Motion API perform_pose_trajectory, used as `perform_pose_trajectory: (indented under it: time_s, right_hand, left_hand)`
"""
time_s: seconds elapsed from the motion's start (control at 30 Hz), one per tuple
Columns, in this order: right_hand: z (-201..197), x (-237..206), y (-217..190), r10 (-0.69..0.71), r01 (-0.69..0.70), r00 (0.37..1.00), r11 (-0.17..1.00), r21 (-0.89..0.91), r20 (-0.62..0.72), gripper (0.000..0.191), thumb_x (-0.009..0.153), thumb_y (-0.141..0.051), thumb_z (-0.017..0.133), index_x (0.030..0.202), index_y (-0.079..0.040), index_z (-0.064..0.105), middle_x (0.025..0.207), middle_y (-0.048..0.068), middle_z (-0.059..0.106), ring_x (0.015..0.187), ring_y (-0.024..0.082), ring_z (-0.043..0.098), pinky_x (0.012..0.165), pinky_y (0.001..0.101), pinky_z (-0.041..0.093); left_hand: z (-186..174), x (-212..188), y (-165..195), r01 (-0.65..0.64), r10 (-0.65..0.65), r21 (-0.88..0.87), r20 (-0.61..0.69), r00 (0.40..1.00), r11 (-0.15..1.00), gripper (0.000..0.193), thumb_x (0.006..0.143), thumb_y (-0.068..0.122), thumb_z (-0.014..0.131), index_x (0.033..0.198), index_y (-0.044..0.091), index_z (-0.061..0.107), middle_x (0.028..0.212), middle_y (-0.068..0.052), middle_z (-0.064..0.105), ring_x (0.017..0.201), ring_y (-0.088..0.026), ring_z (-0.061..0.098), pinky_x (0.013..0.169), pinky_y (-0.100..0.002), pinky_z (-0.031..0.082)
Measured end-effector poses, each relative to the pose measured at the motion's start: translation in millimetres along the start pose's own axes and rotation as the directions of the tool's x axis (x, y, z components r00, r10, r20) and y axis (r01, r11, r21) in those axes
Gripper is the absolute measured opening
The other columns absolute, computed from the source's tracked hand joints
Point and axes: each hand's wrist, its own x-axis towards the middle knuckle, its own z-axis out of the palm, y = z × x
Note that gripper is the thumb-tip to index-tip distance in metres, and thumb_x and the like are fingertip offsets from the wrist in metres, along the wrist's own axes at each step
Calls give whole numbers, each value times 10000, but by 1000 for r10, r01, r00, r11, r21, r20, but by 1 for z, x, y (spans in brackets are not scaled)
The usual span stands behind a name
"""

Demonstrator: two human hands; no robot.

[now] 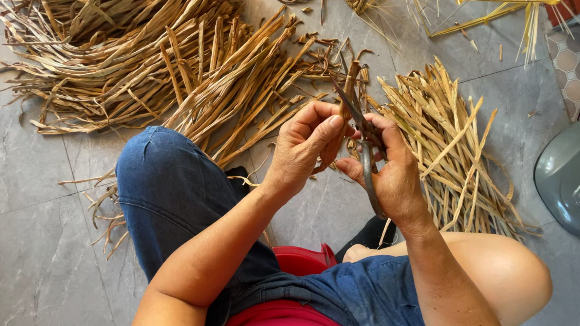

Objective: The person sits on a low stool on the floor and trims dried palm leaves with scissors, cutting off hard midribs and edges from each leaf one at a time and dropping the trimmed pieces onto the floor among piles of leaves.

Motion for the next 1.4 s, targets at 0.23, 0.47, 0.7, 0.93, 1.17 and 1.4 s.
perform_pose_trajectory:
  time_s: [0.23,0.47,0.7,0.93,1.17,1.4]
  right_hand:
    - [5,-4,1,38,-36,999,994,107,-18,675,787,-351,890,1322,-67,593,945,4,660,840,67,614,741,225,548]
    - [12,-7,4,206,-189,978,928,320,-21,489,808,-226,873,1232,-76,681,794,-57,598,679,20,483,575,182,413]
    - [8,2,4,148,-103,986,905,413,-79,372,910,-141,802,1227,-89,614,897,-32,675,740,35,610,615,186,510]
    - [16,2,5,133,-68,988,841,536,-83,342,969,-59,763,1256,-86,580,948,26,679,766,92,651,669,230,557]
    - [-38,7,7,208,141,916,633,761,-342,379,1024,-18,748,1329,-95,538,1002,126,728,748,136,647,750,267,557]
    - [-71,2,30,224,199,903,537,820,-366,403,1067,-66,797,1358,-68,518,956,139,695,728,153,595,685,284,517]
  left_hand:
    - [0,1,-4,10,-10,-15,2,1000,1000,204,1095,178,619,1225,21,638,1092,-63,722,1011,-98,673,902,-251,544]
    - [1,0,1,45,-45,-9,4,999,999,221,1078,202,607,1194,15,631,994,-66,745,783,-55,617,660,-199,477]
    - [1,0,2,-15,20,141,-32,999,990,176,1074,177,664,1141,15,677,859,11,648,646,-11,489,544,-174,368]
    - [17,-8,-2,-205,238,507,-1,971,837,188,994,198,697,1111,59,745,883,41,623,726,-16,643,605,-186,524]
    - [13,-20,-37,299,-356,315,140,924,901,394,1119,391,572,1129,48,764,914,-114,761,684,-71,657,571,-223,511]
    - [-33,17,-36,114,-175,-432,-104,979,894,321,1091,299,566,1286,54,637,1150,-80,750,696,-53,609,565,-202,468]
